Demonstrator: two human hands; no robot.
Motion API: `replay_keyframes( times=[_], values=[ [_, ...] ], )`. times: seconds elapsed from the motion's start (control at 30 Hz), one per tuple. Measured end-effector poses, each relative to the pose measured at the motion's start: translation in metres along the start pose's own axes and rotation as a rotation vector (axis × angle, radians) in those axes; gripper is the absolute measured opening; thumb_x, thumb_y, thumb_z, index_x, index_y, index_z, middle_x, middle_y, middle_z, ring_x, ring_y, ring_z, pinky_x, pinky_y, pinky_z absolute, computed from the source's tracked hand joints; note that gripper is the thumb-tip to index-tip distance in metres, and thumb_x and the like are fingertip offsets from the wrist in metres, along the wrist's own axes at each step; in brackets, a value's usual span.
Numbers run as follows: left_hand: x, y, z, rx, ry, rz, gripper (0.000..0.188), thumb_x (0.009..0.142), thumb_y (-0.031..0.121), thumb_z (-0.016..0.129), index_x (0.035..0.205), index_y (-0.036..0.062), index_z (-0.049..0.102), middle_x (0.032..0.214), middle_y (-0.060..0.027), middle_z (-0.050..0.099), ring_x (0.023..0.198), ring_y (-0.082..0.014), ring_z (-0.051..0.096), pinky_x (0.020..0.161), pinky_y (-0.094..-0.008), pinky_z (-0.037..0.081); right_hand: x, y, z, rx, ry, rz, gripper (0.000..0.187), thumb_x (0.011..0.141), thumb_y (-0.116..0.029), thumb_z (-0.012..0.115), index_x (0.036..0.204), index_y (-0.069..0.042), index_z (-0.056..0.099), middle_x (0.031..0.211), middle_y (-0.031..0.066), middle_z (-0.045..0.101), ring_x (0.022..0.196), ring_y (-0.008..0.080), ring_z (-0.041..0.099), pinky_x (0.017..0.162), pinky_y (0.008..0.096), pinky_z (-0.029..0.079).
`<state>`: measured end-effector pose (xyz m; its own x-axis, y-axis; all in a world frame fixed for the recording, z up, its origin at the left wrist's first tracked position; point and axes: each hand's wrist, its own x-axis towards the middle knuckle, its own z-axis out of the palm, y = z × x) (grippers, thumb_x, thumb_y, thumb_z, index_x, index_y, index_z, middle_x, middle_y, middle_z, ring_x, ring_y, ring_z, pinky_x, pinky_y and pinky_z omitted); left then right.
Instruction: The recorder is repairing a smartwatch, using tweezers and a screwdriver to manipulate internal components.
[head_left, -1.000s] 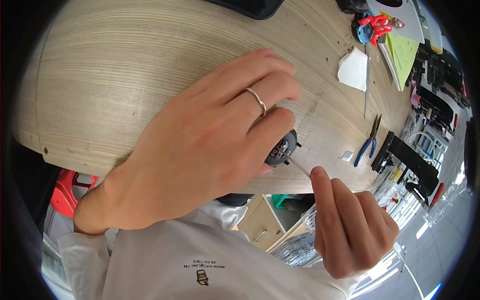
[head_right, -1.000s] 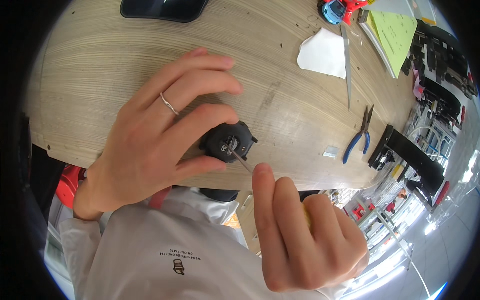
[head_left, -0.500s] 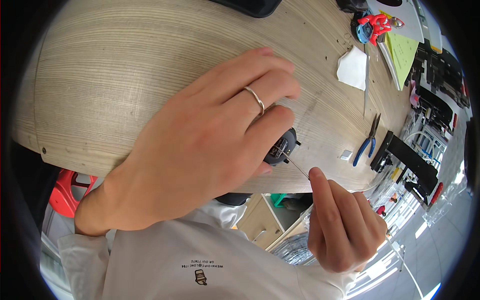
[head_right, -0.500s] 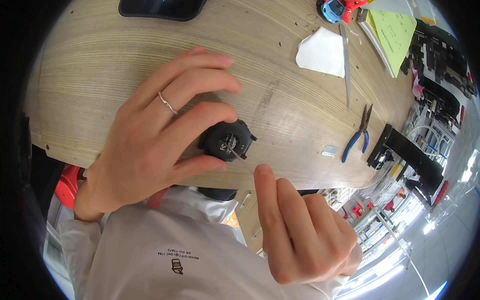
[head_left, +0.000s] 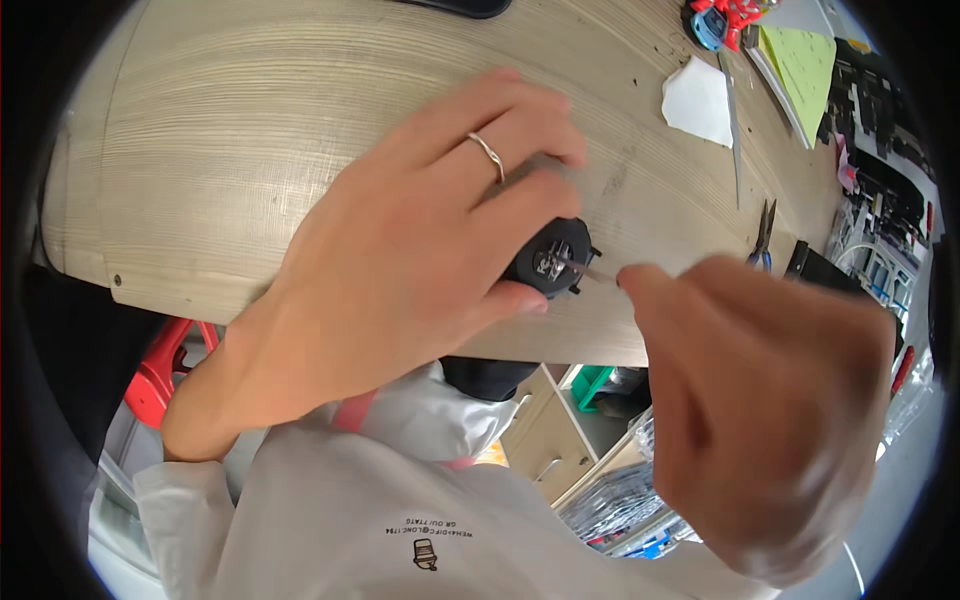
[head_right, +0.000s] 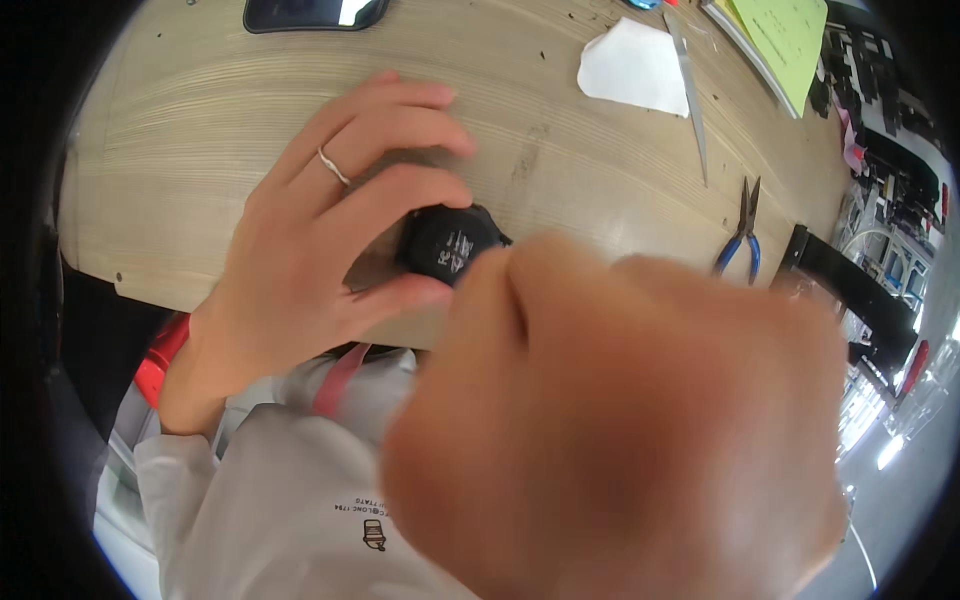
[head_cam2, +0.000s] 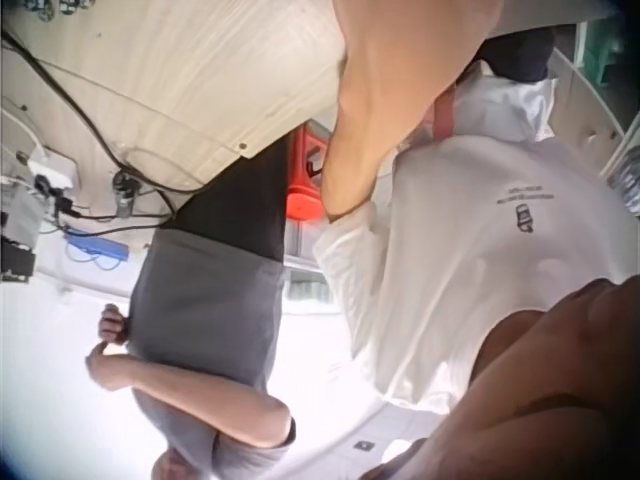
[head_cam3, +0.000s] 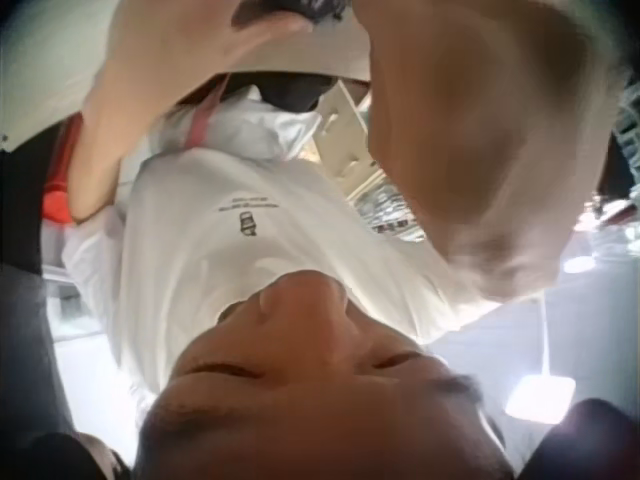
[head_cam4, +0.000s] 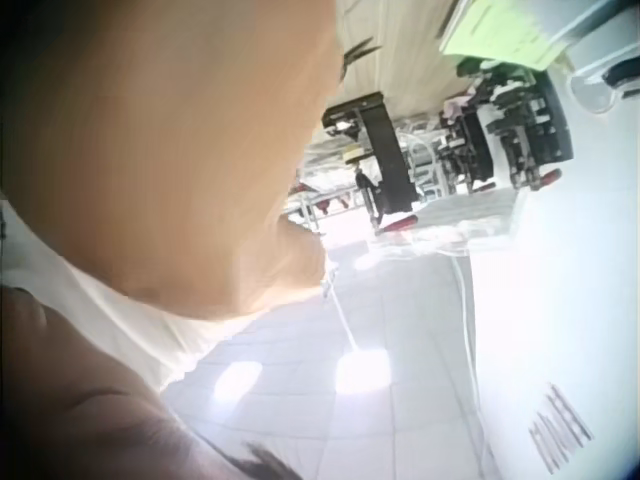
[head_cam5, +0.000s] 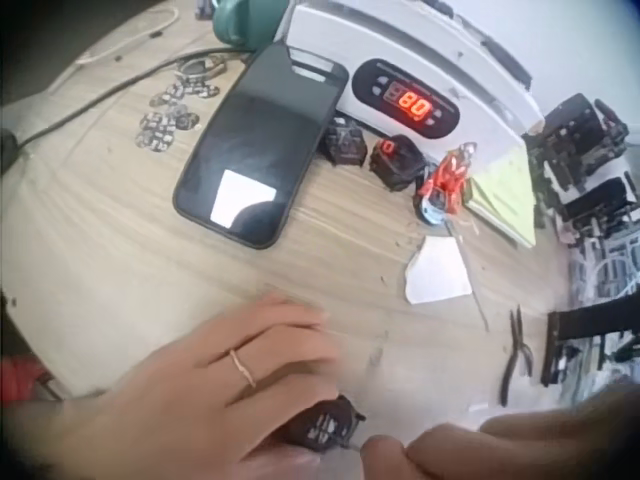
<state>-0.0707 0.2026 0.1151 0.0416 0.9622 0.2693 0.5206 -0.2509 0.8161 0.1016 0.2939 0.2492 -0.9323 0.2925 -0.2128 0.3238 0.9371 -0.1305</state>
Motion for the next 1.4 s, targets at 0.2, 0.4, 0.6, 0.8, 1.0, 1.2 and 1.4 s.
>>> replay_keyframes(
  times=[0.2, 0.4, 0.6, 0.8, 1.0, 1.2, 1.4],
  values=[
    [0.000, -0.001, -0.002, 0.105, -0.020, 0.072, 0.046, 0.074, 0.009, 0.084, 0.118, 0.0024, 0.069, 0.135, -0.0123, 0.064, 0.131, -0.0394, 0.058, 0.111, -0.0487, 0.053, 0.006, -0.006, -0.011, -0.153, -0.146, -0.089, 0.024, 0.054, -0.001, 0.068, 0.078, 0.004, 0.063, 0.067, 0.0084, 0.051, 0.052, 0.0215, 0.051, 0.043, 0.0365, 0.030],
    [-0.008, 0.001, -0.004, 0.153, -0.025, 0.053, 0.047, 0.073, 0.009, 0.085, 0.117, 0.0033, 0.068, 0.132, -0.0111, 0.064, 0.131, -0.0383, 0.059, 0.116, -0.0487, 0.050, 0.036, -0.009, -0.027, -0.256, -0.272, -0.241, 0.018, 0.056, -0.004, 0.067, 0.067, 0.000, 0.053, 0.062, 0.0080, 0.044, 0.052, 0.0231, 0.050, 0.044, 0.0395, 0.027],
    [-0.001, -0.002, 0.002, -0.007, -0.025, 0.064, 0.049, 0.069, 0.009, 0.089, 0.112, 0.0049, 0.068, 0.129, -0.0081, 0.065, 0.133, -0.0361, 0.060, 0.120, -0.0505, 0.047, 0.035, 0.021, -0.021, -0.039, -0.196, 0.083, 0.012, 0.077, -0.009, 0.072, 0.083, 0.001, 0.075, 0.074, 0.0076, 0.065, 0.054, 0.0187, 0.057, 0.049, 0.0328, 0.042],
    [-0.005, -0.004, -0.001, 0.004, -0.011, 0.015, 0.052, 0.063, 0.011, 0.093, 0.108, 0.0046, 0.067, 0.126, -0.0064, 0.067, 0.135, -0.0346, 0.059, 0.123, -0.0545, 0.045, 0.065, 0.030, -0.026, 0.424, -0.507, 0.816, 0.010, 0.086, -0.006, 0.077, 0.085, 0.004, 0.074, 0.071, 0.0085, 0.070, 0.053, 0.0100, 0.058, 0.048, 0.0274, 0.043],
    [0.001, -0.003, -0.003, 0.001, -0.020, 0.062, 0.053, 0.060, 0.011, 0.093, 0.107, 0.0056, 0.068, 0.126, -0.0068, 0.067, 0.136, -0.0344, 0.059, 0.124, -0.0545, 0.044, 0.042, 0.052, -0.011, 0.772, -0.559, 0.935, 0.016, 0.086, -0.006, 0.077, 0.090, 0.010, 0.077, 0.068, 0.0102, 0.068, 0.048, 0.0073, 0.051, 0.040, 0.0233, 0.031],
    [0.002, -0.004, -0.002, -0.016, -0.028, 0.036, 0.056, 0.056, 0.010, 0.094, 0.106, 0.0062, 0.069, 0.126, -0.0066, 0.068, 0.135, -0.0341, 0.060, 0.123, -0.0554, 0.044, 0.024, 0.048, -0.001, 0.990, -0.532, 1.083, 0.016, 0.087, -0.006, 0.077, 0.091, 0.009, 0.079, 0.066, 0.0072, 0.067, 0.047, 0.0066, 0.050, 0.041, 0.0239, 0.029],
    [0.003, -0.002, -0.002, -0.027, -0.041, 0.014, 0.055, 0.056, 0.008, 0.093, 0.106, 0.0055, 0.069, 0.125, -0.0078, 0.069, 0.135, -0.0362, 0.061, 0.121, -0.0566, 0.044, -0.010, -0.001, 0.008, 0.669, -0.042, 0.641, 0.008, 0.092, -0.001, 0.073, 0.091, 0.007, 0.077, 0.062, 0.0081, 0.063, 0.049, 0.0146, 0.054, 0.046, 0.0308, 0.038]
  ],
)
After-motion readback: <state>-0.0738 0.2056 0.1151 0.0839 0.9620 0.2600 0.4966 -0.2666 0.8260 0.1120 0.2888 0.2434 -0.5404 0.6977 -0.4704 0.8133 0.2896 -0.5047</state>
